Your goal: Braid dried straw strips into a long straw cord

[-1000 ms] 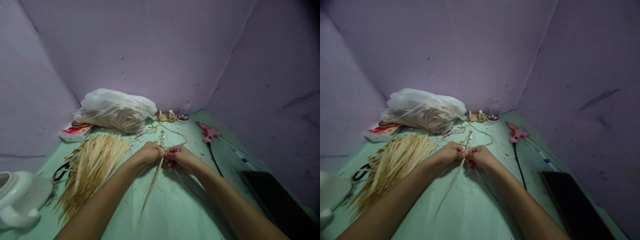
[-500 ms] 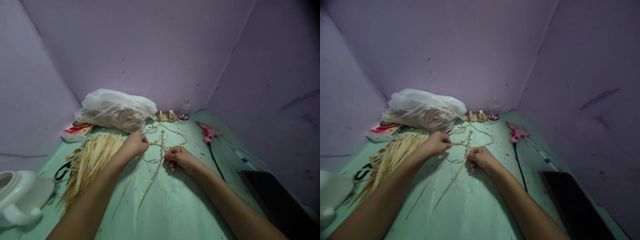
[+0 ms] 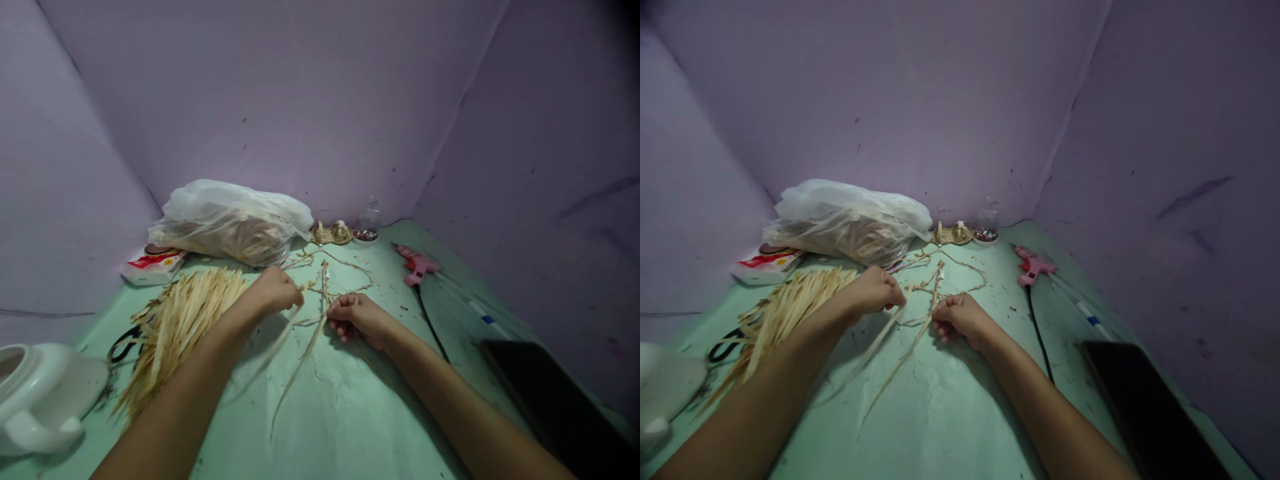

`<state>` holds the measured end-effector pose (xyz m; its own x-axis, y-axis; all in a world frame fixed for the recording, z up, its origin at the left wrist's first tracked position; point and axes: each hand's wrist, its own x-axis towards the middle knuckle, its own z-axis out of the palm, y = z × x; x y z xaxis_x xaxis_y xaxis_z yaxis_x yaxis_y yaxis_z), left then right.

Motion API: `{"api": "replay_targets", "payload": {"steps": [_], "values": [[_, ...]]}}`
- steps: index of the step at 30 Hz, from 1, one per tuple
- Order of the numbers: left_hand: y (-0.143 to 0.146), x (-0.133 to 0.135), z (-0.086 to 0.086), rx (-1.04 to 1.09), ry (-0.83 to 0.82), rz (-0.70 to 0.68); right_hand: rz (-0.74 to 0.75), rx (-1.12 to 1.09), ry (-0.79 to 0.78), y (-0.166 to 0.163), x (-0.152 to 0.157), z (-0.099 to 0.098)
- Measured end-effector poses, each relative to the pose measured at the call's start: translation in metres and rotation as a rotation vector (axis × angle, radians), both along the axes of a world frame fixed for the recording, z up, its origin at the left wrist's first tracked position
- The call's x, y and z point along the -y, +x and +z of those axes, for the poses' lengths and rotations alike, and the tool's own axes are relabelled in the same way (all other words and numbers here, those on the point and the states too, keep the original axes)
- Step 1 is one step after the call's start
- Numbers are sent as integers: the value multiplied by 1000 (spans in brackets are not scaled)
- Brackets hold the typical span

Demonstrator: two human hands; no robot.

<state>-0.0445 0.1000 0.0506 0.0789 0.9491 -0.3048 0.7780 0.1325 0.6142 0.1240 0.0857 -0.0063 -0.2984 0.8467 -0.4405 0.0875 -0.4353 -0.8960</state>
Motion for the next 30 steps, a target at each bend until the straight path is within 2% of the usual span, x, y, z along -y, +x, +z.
{"api": "replay_targets", "payload": {"steps": [2,5,9,12,20,23,27,30], "values": [[11,9,5,141,-107,-39,7,-10,-8,1,0,-1],[27,17,-6,155,-202,-72,21,-26,18,2,0,-2],[34,14,-35,99,-114,-60,4,-26,19,1,1,-3],[34,13,-45,54,-49,-68,-22,-27,1,-1,1,-2],[44,28,-29,-144,93,-140,-53,14,22,-2,1,-1],[39,24,-31,-117,119,-177,-58,9,53,-3,2,-2],[23,9,-34,20,109,-247,-89,-6,72,-4,3,-2],[10,-1,-33,27,117,-174,-98,-23,67,-3,3,-1]]}}
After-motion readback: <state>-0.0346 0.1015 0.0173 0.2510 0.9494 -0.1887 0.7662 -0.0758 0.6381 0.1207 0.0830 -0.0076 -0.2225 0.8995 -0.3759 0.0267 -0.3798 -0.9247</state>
